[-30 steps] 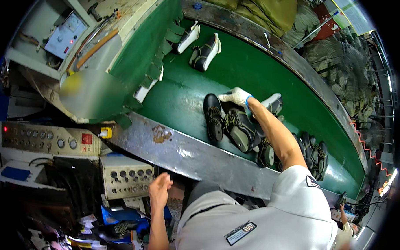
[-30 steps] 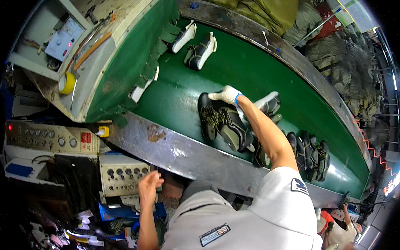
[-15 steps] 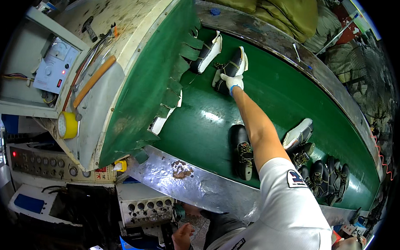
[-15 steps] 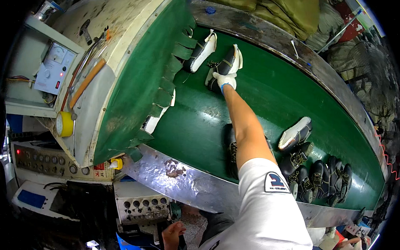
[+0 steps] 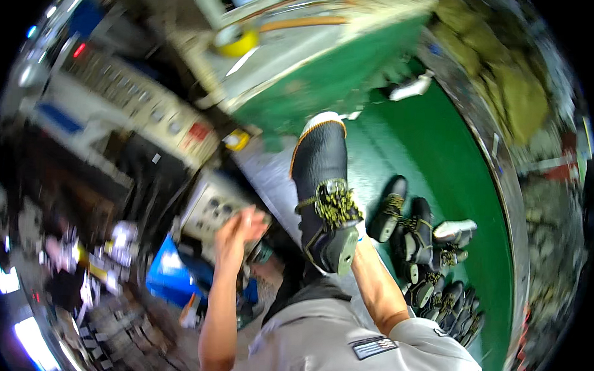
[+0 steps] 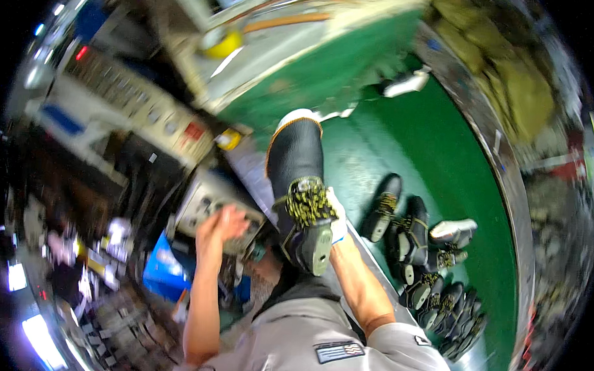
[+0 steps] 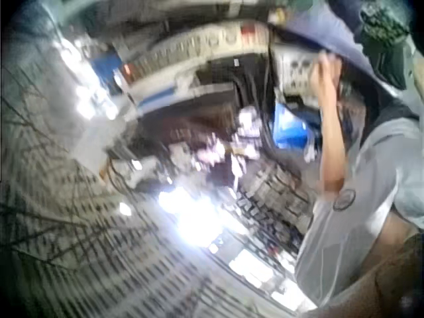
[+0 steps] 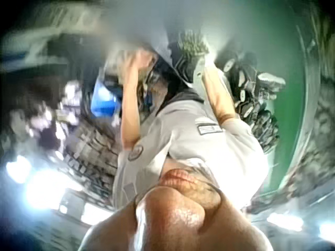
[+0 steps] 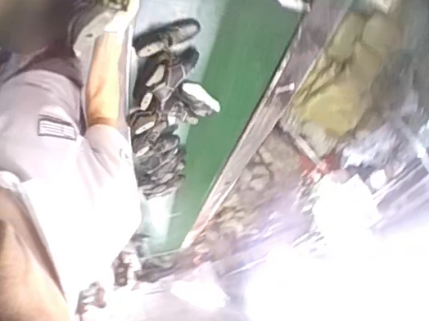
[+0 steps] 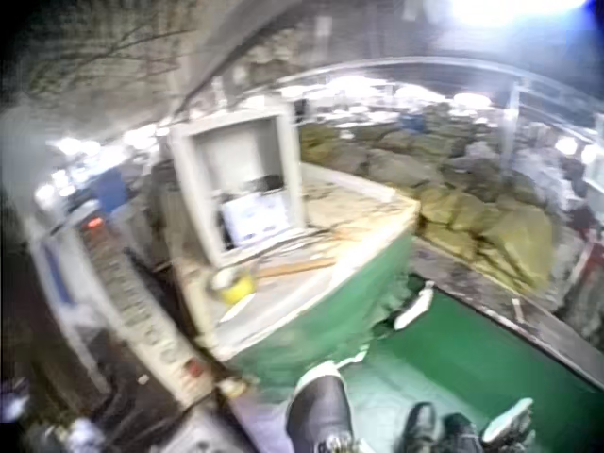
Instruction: The person places a shoe upper onto a machine, uses a hand-controlled lever to press and secure parts of the shoe, and then moves the completed assembly onto a conveyor belt.
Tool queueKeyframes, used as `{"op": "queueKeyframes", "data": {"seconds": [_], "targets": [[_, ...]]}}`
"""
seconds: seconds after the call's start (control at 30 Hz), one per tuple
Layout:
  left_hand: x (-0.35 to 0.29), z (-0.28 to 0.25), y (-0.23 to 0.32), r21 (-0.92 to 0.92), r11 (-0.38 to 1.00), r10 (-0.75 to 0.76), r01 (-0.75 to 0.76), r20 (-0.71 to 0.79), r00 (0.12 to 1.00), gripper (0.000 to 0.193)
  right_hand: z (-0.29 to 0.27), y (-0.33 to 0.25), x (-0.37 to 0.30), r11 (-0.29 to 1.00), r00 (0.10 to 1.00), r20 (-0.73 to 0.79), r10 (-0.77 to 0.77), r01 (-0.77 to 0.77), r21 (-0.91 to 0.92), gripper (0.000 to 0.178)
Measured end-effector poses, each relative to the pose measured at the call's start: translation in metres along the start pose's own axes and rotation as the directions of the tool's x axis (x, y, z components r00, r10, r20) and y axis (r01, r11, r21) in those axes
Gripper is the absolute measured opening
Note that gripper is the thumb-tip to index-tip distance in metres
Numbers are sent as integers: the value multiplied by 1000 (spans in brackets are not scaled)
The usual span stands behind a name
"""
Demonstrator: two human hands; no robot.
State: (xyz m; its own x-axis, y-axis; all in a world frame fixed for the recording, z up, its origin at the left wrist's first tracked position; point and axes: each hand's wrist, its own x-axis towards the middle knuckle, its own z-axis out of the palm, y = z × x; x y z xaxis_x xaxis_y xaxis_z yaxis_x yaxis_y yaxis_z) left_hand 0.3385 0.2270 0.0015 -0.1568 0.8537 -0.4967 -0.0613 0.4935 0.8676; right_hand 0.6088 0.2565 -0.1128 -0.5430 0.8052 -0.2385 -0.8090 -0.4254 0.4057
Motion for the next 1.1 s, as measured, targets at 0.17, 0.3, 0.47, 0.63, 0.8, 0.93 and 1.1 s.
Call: {"op": "queueKeyframes", "data": {"seconds": [0.17,0.3,0.47,0.63,0.8,0.93,1.1], "targets": [[-29,-89,35,-260,932,197,-254,-224,954,44,-12,140,19,806,975,-154,158,-217,-550,48],[-72,-199,8,-272,944,105,-186,-286,952,27,17,237,34,512,930,-188,316,-335,-791,58],[-113,-279,-33,-334,915,14,-226,-534,846,12,1,322,62,240,910,-313,273,-380,-893,56],[-132,-335,-59,-316,895,-35,-315,-753,657,20,-49,376,95,58,935,-235,264,-259,-964,47],[-142,-382,-77,-360,777,4,-516,-817,576,38,-34,452,114,125,910,-310,276,-354,-927,62],[-139,-401,-71,-314,676,118,-666,-847,519,43,-57,474,146,172,937,-263,230,-305,-937,63],[-125,-375,-79,-379,662,18,-647,-855,519,51,-61,501,153,244,922,-351,165,-383,-891,52]]}}
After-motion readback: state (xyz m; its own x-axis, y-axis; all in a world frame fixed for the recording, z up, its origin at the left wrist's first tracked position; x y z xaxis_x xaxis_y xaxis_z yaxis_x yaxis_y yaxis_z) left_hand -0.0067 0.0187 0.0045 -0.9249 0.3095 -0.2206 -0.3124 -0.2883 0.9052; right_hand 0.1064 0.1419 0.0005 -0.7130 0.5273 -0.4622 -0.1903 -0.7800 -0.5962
